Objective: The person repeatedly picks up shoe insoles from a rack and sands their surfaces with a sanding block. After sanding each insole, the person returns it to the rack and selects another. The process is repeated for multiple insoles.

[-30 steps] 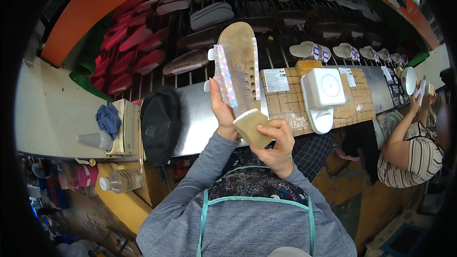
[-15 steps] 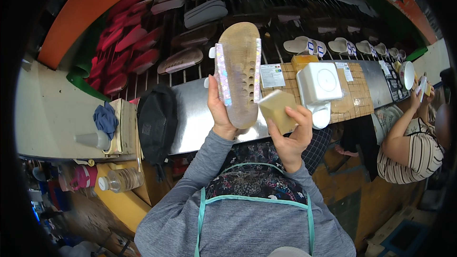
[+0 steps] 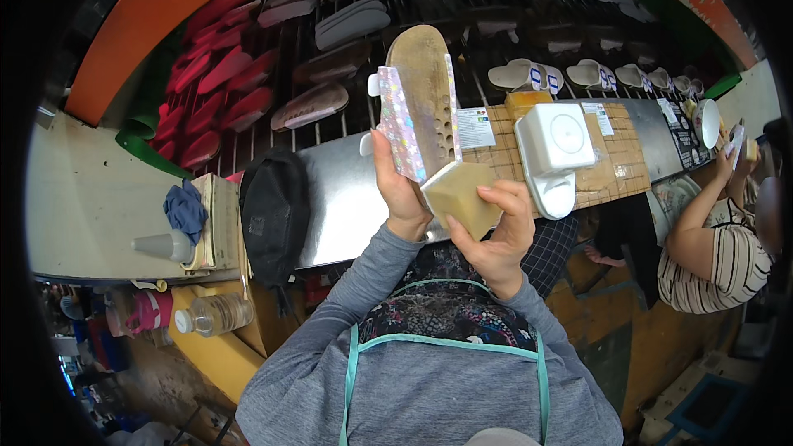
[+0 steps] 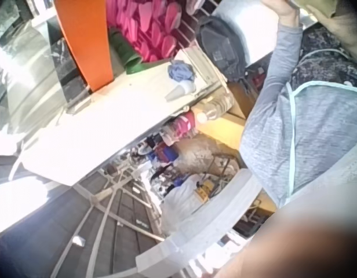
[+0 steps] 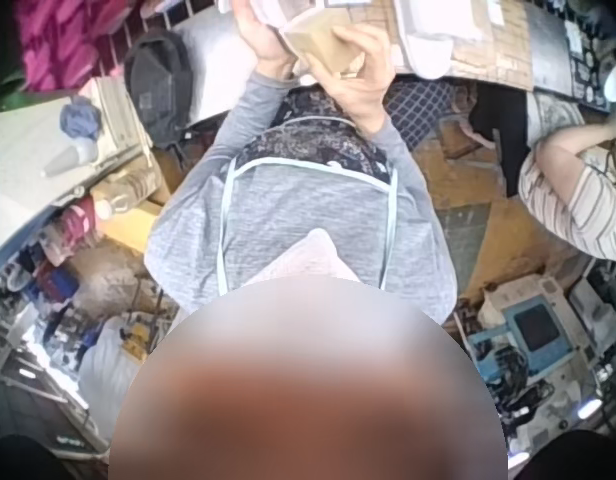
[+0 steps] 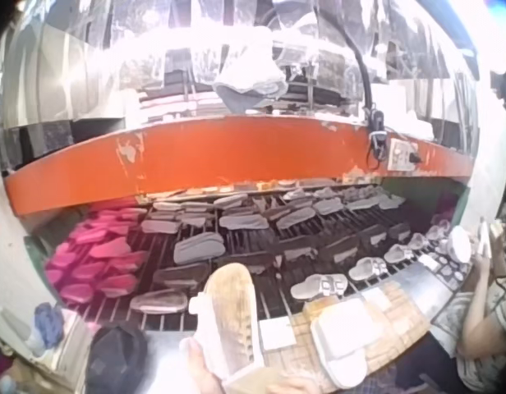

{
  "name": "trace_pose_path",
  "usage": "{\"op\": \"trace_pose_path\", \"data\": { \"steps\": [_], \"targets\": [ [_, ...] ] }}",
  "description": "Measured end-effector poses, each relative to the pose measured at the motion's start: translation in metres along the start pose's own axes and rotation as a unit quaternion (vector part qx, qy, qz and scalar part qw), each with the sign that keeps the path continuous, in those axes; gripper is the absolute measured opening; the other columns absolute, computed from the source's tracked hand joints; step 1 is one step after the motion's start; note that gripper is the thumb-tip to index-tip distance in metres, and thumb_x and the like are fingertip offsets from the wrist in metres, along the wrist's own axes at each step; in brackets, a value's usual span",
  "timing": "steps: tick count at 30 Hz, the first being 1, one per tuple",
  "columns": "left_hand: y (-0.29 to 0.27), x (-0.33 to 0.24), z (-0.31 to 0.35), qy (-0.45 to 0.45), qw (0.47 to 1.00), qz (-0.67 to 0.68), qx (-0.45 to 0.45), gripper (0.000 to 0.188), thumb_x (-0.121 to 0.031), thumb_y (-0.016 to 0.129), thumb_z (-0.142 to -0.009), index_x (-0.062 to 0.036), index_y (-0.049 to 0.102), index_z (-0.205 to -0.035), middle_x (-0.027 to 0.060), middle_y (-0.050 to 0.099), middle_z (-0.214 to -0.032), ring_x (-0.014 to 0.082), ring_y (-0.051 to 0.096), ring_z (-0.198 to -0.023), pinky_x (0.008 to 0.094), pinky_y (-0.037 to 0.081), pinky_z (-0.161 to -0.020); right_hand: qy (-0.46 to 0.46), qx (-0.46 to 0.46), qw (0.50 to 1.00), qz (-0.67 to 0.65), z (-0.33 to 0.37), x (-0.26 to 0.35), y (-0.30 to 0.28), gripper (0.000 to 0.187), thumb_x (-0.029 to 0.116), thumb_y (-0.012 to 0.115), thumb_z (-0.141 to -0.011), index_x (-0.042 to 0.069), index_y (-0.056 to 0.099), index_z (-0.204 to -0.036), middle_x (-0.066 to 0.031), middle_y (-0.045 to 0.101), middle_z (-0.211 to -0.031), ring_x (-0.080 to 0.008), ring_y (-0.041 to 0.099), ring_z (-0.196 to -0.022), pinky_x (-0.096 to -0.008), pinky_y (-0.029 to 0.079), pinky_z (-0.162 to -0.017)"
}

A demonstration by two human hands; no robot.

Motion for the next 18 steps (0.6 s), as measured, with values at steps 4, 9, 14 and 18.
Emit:
{"op": "trace_pose_path", "data": {
  "steps": [4,9,14,18],
  "targets": [
    [0.008,0.000,0.003,0.007,1.000,-0.019,0.004,0.063,-0.055,0.026,-0.100,-0.0058,0.041,-0.136,0.0115,0.056,-0.123,0.0216,0.058,-0.109,0.0358,0.047,-0.094,0.001,-0.014,0.999,0.037,-0.008,0.003,-0.001,0.052,0.004,0.080,-0.060,0.006,0.060,-0.107,-0.0103,0.056,-0.096,-0.0243,0.060,-0.084,-0.0325,0.051,-0.069],
    [0.010,0.002,0.000,-0.019,1.000,0.005,-0.002,0.062,-0.055,0.029,-0.100,-0.0053,0.046,-0.133,0.0107,0.059,-0.122,0.0218,0.060,-0.106,0.0360,0.049,-0.092,0.012,-0.046,0.999,-0.001,-0.020,-0.002,-0.004,0.053,0.001,0.077,-0.060,0.008,0.061,-0.110,-0.0120,0.058,-0.103,-0.0256,0.060,-0.090,-0.0347,0.049,-0.075],
    [0.008,0.004,-0.014,-0.072,0.990,0.105,0.058,0.058,-0.052,0.031,-0.100,-0.0061,0.050,-0.130,0.0113,0.061,-0.119,0.0226,0.062,-0.103,0.0360,0.051,-0.089,-0.012,0.071,0.997,0.026,-0.005,-0.001,0.013,0.049,0.003,0.074,-0.057,0.016,0.070,-0.104,-0.0116,0.061,-0.110,-0.0291,0.059,-0.097,-0.0373,0.045,-0.085],
    [-0.032,0.004,-0.030,-0.082,0.994,0.063,-0.035,0.057,-0.052,0.033,-0.100,-0.0060,0.050,-0.130,0.0116,0.061,-0.118,0.0227,0.062,-0.103,0.0353,0.052,-0.088,0.016,0.082,0.994,0.065,0.019,-0.022,-0.007,0.045,-0.003,0.068,-0.059,0.007,0.067,-0.103,-0.0158,0.060,-0.107,-0.0302,0.063,-0.096,-0.0363,0.051,-0.082]
  ]
}}
Point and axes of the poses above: each hand's wrist, its own z-axis away from the middle knuckle, its own y-axis out of the palm, x = y × z, the point moved 10 cm from there along -z, towards the middle knuckle
